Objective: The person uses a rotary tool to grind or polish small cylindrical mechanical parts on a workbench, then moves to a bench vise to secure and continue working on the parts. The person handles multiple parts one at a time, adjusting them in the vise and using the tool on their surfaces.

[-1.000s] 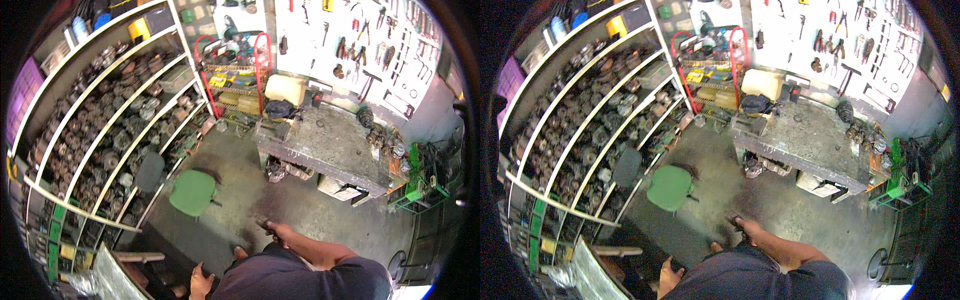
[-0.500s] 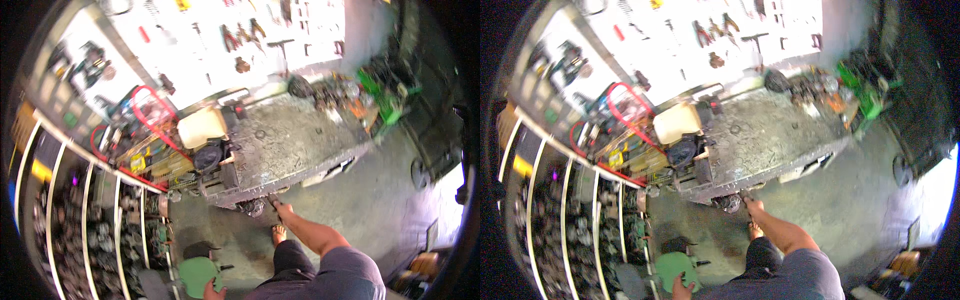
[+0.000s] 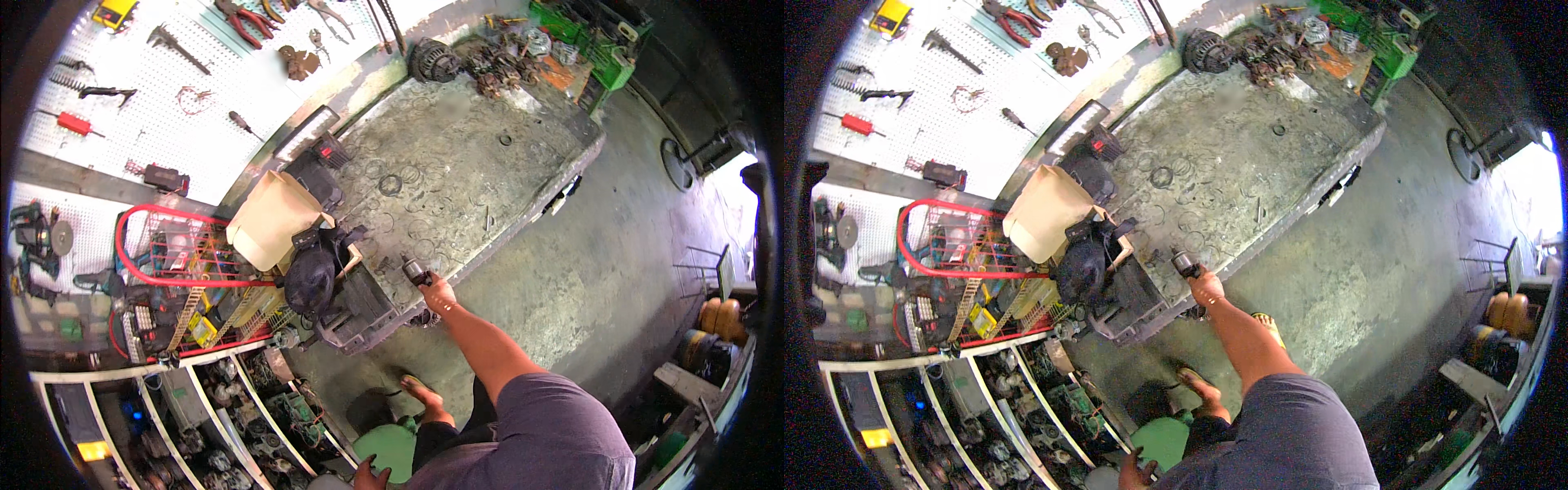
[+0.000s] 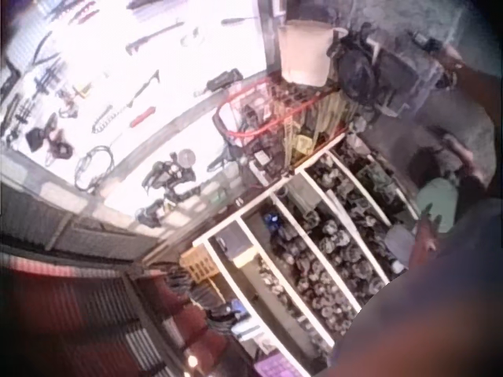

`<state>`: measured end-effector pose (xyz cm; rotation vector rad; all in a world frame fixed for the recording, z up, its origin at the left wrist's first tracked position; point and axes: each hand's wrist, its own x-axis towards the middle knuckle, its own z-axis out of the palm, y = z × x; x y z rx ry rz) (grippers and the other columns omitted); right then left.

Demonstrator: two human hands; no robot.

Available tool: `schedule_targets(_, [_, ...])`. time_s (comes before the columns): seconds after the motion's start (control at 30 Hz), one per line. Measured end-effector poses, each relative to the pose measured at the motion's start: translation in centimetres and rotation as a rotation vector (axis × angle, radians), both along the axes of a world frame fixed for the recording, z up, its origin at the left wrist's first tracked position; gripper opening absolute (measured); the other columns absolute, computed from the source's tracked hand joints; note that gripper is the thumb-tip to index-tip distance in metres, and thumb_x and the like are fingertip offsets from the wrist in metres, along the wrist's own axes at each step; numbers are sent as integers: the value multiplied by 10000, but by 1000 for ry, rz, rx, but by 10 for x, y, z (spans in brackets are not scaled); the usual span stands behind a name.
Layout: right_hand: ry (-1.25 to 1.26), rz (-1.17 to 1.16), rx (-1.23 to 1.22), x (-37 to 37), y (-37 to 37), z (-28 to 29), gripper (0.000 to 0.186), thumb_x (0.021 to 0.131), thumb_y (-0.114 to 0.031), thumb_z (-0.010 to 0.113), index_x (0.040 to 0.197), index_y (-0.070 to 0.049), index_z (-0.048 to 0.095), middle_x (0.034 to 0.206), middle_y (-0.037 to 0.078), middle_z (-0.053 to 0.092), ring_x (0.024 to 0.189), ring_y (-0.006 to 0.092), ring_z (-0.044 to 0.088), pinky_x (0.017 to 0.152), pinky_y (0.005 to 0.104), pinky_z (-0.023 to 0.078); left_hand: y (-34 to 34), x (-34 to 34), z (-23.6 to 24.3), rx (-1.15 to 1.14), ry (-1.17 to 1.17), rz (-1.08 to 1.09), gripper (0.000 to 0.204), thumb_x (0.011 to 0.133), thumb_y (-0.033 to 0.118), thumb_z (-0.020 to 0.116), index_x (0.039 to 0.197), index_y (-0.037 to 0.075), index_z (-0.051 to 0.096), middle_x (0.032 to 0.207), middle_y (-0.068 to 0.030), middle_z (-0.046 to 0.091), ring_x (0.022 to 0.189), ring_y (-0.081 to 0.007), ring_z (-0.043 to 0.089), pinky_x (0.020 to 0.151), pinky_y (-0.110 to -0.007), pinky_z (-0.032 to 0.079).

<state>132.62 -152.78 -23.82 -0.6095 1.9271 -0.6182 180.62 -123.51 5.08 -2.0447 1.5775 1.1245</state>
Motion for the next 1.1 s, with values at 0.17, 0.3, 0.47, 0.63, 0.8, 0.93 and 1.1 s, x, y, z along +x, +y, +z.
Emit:
schedule_targets(0.17, [244, -22, -6, -34, 78, -19, 524, 1120, -334, 666, 1579, -83, 631, 1233, 220, 842, 1135, 326, 822, 925, 489, 650, -149, -13, -21, -8, 168, -295, 734, 959, 301, 870, 1587, 23, 610, 1452, -292, 710, 1394, -480, 662, 1184, -555, 536])
schedule_targets(0.3, [263, -248, 127, -54, 180, -11, 468, 1065, -388, 653, 1378, -64, 782, 1211, 298, 803, 1166, 492, 775, 1002, 537, 631, -258, -33, -82, -105, 229, -636, 641, 972, 300, 852, 1529, 53, 653, 1540, -271, 658, 1432, -483, 618, 1214, -553, 504])
schedule_targets(0.47, [1202, 268, -95, 81, 259, -108, 426, 1034, -425, 716, 1239, -88, 879, 1289, 204, 845, 1215, 421, 803, 1053, 529, 629, -377, -68, -141, -701, 127, -949, 616, 967, 298, 855, 1515, 111, 645, 1674, -277, 527, 1554, -519, 477, 1269, -637, 421])
schedule_targets(0.63, [-108, 1523, 381, 210, 269, -172, 463, 809, -191, 952, 1265, -175, 877, 1338, 136, 838, 1213, 318, 813, 982, 496, 669, -425, -57, -204, -748, -84, -847, 730, 969, 443, 840, 1584, 116, 622, 1662, -346, 496, 1532, -556, 478, 1283, -664, 391])
schedule_targets(0.8, [-311, 732, 757, 253, 261, -172, 384, 878, -217, 802, 1240, -113, 876, 1280, 178, 848, 1183, 445, 809, 932, 580, 668, -430, -32, -251, -975, -33, -842, 632, 964, 364, 832, 1510, 83, 682, 1634, -380, 495, 1477, -606, 497, 1262, -702, 394])
schedule_targets(0.93, [-350, 643, 843, 291, 297, -186, 406, 852, -188, 856, 1254, -131, 860, 1330, 172, 832, 1300, 390, 790, 994, 592, 653, -432, -19, -257, -1002, 31, -829, 563, 982, 270, 830, 1486, 59, 693, 1634, -400, 497, 1542, -600, 464, 1290, -690, 381])
schedule_targets(1.1, [-543, 484, 890, 407, 358, -215, 215, 966, -309, 744, 1139, -185, 780, 1142, 84, 733, 1091, 295, 689, 866, 497, 573, -436, -11, -252, -1024, 16, -830, 510, 1005, 235, 831, 1454, 26, 707, 1688, -427, 456, 1574, -586, 470, 1314, -636, 386])
